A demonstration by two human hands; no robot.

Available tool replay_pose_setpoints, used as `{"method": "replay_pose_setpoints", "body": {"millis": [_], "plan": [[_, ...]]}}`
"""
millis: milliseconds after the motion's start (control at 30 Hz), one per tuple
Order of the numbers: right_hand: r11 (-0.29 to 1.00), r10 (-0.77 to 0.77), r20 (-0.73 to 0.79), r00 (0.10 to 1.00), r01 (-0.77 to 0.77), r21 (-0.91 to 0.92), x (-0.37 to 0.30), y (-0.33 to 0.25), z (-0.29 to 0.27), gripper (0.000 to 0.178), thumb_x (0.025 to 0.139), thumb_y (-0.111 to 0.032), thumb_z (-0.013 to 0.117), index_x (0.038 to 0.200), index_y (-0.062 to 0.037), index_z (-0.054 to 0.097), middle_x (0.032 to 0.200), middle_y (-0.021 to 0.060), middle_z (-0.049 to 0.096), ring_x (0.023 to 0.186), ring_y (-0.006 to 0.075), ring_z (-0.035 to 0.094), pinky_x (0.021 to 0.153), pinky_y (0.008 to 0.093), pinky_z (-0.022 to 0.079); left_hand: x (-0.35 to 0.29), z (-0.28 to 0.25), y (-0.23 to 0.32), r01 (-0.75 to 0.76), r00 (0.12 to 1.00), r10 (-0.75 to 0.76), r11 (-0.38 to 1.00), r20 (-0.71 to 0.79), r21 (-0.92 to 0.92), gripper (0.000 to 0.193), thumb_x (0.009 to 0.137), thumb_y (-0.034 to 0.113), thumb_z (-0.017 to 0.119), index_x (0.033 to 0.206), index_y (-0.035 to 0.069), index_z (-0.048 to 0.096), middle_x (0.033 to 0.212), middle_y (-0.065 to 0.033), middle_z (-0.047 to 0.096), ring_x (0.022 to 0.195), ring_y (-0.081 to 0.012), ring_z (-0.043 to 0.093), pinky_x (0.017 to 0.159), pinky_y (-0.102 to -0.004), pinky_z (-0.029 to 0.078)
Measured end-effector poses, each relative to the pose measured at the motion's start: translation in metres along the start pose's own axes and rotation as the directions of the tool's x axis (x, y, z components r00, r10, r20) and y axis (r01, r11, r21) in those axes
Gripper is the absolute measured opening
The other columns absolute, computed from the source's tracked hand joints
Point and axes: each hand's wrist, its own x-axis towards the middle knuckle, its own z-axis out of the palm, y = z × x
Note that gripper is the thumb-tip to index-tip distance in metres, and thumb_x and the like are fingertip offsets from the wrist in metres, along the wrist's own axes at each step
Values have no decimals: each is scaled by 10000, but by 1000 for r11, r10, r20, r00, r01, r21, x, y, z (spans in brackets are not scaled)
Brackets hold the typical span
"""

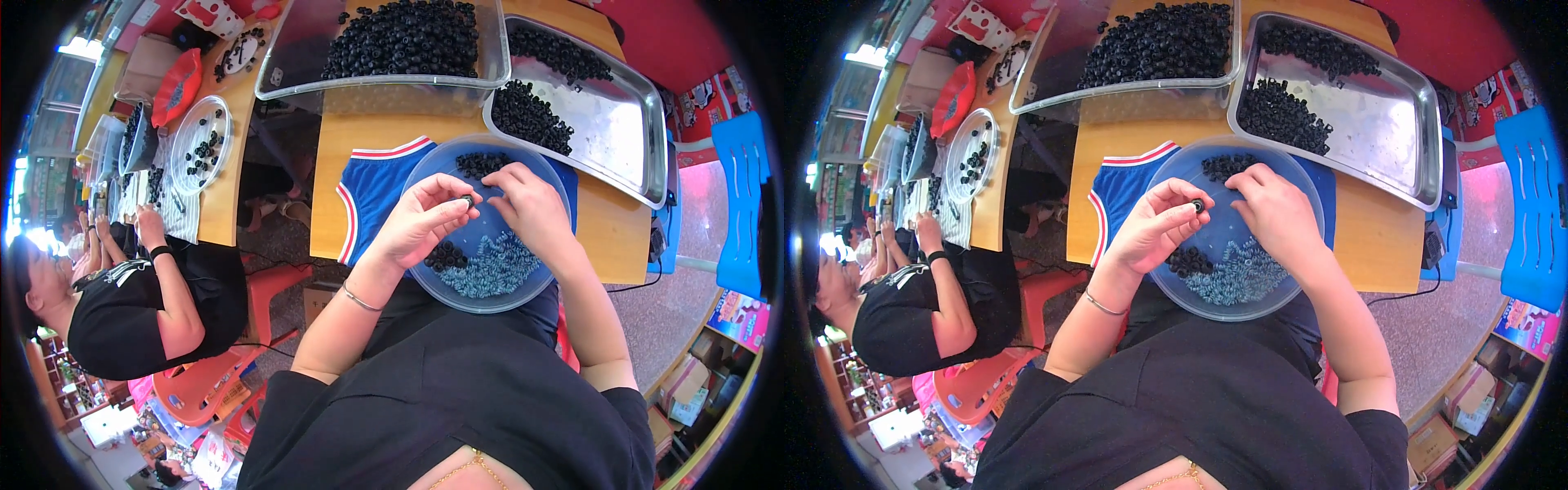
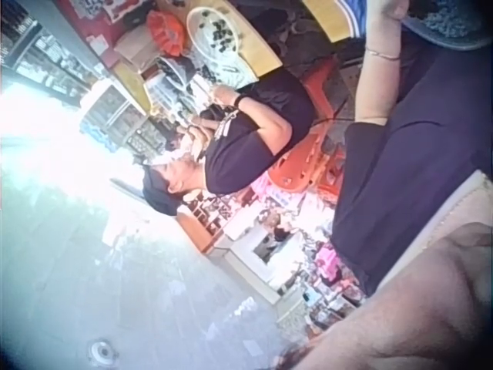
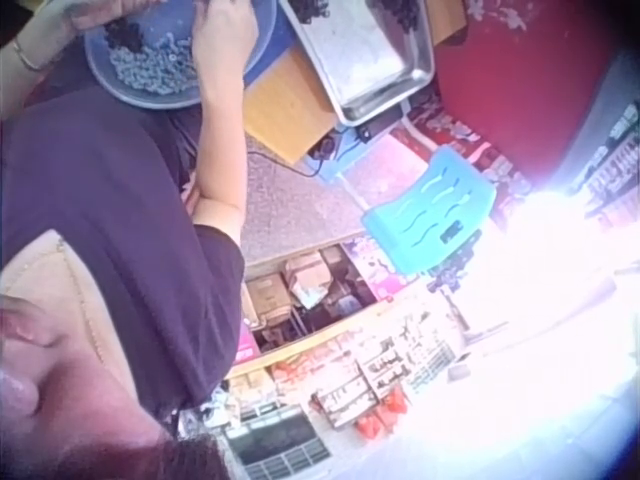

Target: The person assembles small plastic components by hand, taking small black pieces and inserting small fittings into them.

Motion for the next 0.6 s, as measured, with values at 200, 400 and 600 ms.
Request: {"method": "replay_pose_setpoints", "body": {"millis": [200, 400, 600], "plan": [[985, 19, 88, 996, -3, -172, 8, 2, 8, 214, 773, -67, 690, 970, -72, 609, 928, 102, 597, 899, 290, 632, 744, 407, 522, -1, -2, -3, -20, 1000, 20, 999, 3, 31, 135, 908, 51, 642, 1038, 40, 607, 1062, -119, 661, 914, -141, 653, 830, -251, 543], [977, 46, 91, 995, -26, -210, 4, 7, 10, 175, 777, -105, 696, 913, -76, 591, 899, 111, 602, 868, 304, 635, 723, 411, 518, -2, -3, -6, -9, 1000, 10, 998, -21, 58, 161, 926, 70, 623, 1081, 28, 628, 1094, -145, 666, 906, -141, 659, 818, -240, 548], [986, 128, 141, 982, -111, -123, -1, 6, -3, 188, 773, -78, 704, 925, -54, 595, 847, 115, 613, 799, 304, 634, 696, 401, 512, 0, -2, -8, 27, 1000, -27, 999, 0, -25, 226, 946, 78, 598, 1161, 14, 621, 1110, -149, 662, 941, -167, 669, 838, -250, 550]]}}
